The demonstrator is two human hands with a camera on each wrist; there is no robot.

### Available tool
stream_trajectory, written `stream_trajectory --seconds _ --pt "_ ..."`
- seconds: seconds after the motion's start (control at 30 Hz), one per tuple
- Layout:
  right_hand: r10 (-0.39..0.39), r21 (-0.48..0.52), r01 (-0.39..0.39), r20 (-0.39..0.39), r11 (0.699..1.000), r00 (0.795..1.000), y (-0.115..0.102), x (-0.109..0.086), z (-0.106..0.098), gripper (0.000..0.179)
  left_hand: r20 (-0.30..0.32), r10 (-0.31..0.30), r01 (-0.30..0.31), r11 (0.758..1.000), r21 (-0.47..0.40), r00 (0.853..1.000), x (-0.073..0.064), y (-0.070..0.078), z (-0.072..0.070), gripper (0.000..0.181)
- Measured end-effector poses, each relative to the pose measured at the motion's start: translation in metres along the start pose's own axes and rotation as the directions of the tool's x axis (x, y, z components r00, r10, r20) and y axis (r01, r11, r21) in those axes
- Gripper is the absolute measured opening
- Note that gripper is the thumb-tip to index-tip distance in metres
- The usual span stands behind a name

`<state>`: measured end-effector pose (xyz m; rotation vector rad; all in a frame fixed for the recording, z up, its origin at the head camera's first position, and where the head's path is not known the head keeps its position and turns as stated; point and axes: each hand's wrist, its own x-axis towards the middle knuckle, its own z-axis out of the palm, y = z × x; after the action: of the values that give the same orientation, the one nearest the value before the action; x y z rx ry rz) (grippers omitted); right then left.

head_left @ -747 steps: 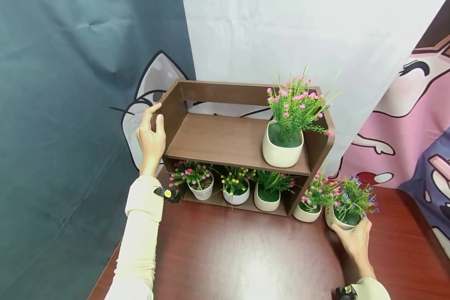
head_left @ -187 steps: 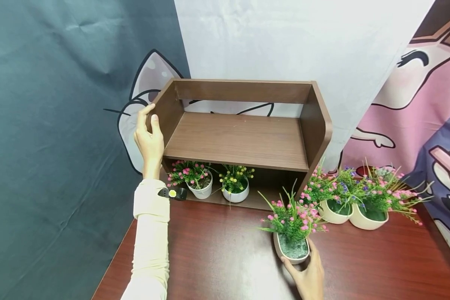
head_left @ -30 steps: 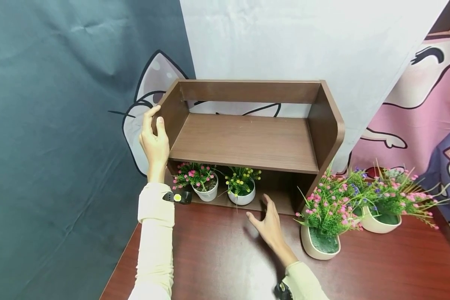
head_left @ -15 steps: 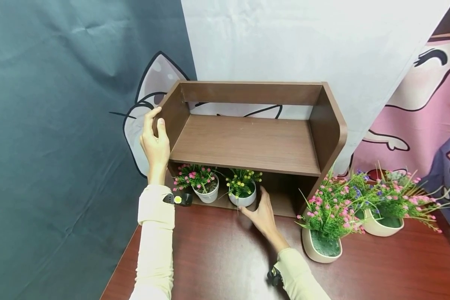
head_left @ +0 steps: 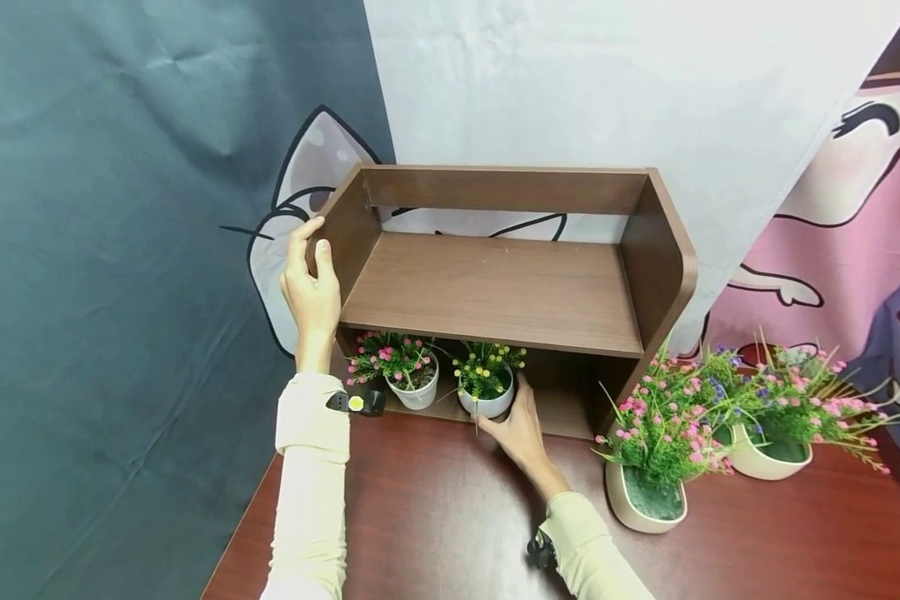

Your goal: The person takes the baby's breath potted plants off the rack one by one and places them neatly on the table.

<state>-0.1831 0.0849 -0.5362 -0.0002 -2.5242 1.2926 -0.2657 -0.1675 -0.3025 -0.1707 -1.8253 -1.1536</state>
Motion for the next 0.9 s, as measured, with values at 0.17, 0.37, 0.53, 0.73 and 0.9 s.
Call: stream_trajectory --seconds 0.17,0.37,0.53,0.73,0.9 --pt "0.017 0.0 -0.017 -0.007 1.0 1.0 0.001 -0.002 0.003 0.103 0.009 0.007 -0.007 1.0 0.009 1.0 -0.004 -0.009 0.0 0.024" --pt "0.016 -0.006 -0.017 -0.026 1.0 1.0 -0.002 0.006 0.012 0.098 0.009 0.014 -0.014 1.0 0.02 1.0 0.0 -0.01 0.0 0.025" --pt "-0.012 -0.016 0.011 -0.078 1.0 0.997 -0.005 0.012 0.016 0.09 0.009 0.011 -0.011 1.0 0.019 1.0 0.005 -0.01 0.001 0.025" --pt "-0.013 0.005 0.014 -0.126 1.0 0.992 -0.005 0.008 0.014 0.086 0.013 0.002 -0.002 1.0 0.021 1.0 0.003 -0.011 0.003 0.025" --pt "0.013 0.022 -0.01 -0.12 1.0 0.993 -0.005 0.002 0.011 0.085 0.006 0.0 0.0 1.0 0.021 1.0 0.003 -0.011 0.003 0.025"
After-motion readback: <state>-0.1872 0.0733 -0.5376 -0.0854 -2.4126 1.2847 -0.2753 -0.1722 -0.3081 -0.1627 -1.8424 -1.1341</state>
